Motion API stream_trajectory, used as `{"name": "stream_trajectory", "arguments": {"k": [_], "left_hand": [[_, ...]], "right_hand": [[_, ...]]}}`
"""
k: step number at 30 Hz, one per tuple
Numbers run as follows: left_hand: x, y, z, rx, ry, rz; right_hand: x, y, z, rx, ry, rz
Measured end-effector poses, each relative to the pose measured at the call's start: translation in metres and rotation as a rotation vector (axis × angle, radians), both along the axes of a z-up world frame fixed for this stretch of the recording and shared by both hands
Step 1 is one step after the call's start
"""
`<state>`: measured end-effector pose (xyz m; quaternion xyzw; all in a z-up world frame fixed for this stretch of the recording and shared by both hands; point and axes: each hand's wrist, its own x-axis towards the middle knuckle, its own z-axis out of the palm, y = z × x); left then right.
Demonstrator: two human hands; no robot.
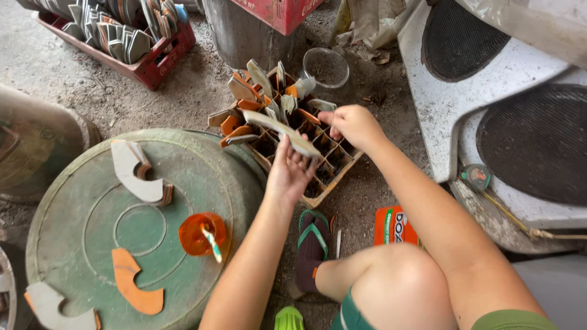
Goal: The person paints curved ceramic pieces with an orange liquid using a toothbrush. They dip the brush into a small container, apply the coating to each piece, and place the finished items into a cardboard drying rack.
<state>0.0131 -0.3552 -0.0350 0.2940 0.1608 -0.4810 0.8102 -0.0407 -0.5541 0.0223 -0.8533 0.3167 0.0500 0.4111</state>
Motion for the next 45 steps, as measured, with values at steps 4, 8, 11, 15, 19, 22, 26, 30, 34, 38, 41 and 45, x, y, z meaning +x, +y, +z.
{"name": "stream_trajectory", "arguments": {"k": [4, 8, 11, 15, 19, 22, 26, 30, 34, 38, 41, 45], "left_hand": [[-0.017, -0.010, -0.049, 0.039, 0.074, -0.031], [-0.019, -0.035, -0.091, -0.052, 0.152, -0.029], [-0.017, -0.059, -0.116, -0.124, 0.203, -0.002], [-0.015, -0.089, -0.135, -0.397, 0.230, 0.063], [-0.015, -0.110, -0.147, -0.503, 0.371, 0.148], [-0.016, -0.117, -0.161, -0.627, 0.408, 0.222], [-0.014, -0.133, -0.173, -0.720, 0.353, 0.337], [-0.008, -0.137, -0.181, -0.698, 0.363, 0.351], [-0.001, -0.131, -0.183, -0.732, 0.391, 0.317], [-0.001, -0.130, -0.181, -0.800, 0.323, 0.346], [-0.003, -0.129, -0.179, -0.879, 0.312, 0.323], [-0.008, -0.125, -0.172, -0.950, 0.260, 0.315]], "right_hand": [[-0.023, -0.003, -0.045, 0.221, -0.075, -0.009], [-0.055, 0.011, -0.064, 0.028, -0.076, -0.088], [-0.053, 0.018, -0.063, -0.059, -0.018, -0.177], [-0.030, 0.023, -0.052, -0.290, 0.124, -0.147], [-0.009, 0.024, -0.053, -0.557, 0.077, -0.028], [-0.008, 0.028, -0.065, -0.572, 0.011, -0.025], [-0.006, 0.035, -0.090, -0.594, -0.128, 0.003], [-0.010, 0.035, -0.128, -0.332, -0.128, -0.022], [-0.004, 0.029, -0.167, 0.825, -0.107, -0.440], [-0.008, 0.033, -0.177, 1.508, -0.264, -0.535], [-0.006, 0.040, -0.175, 1.654, -0.337, -0.583], [0.002, 0.050, -0.165, 1.752, -0.298, -0.616]]}}
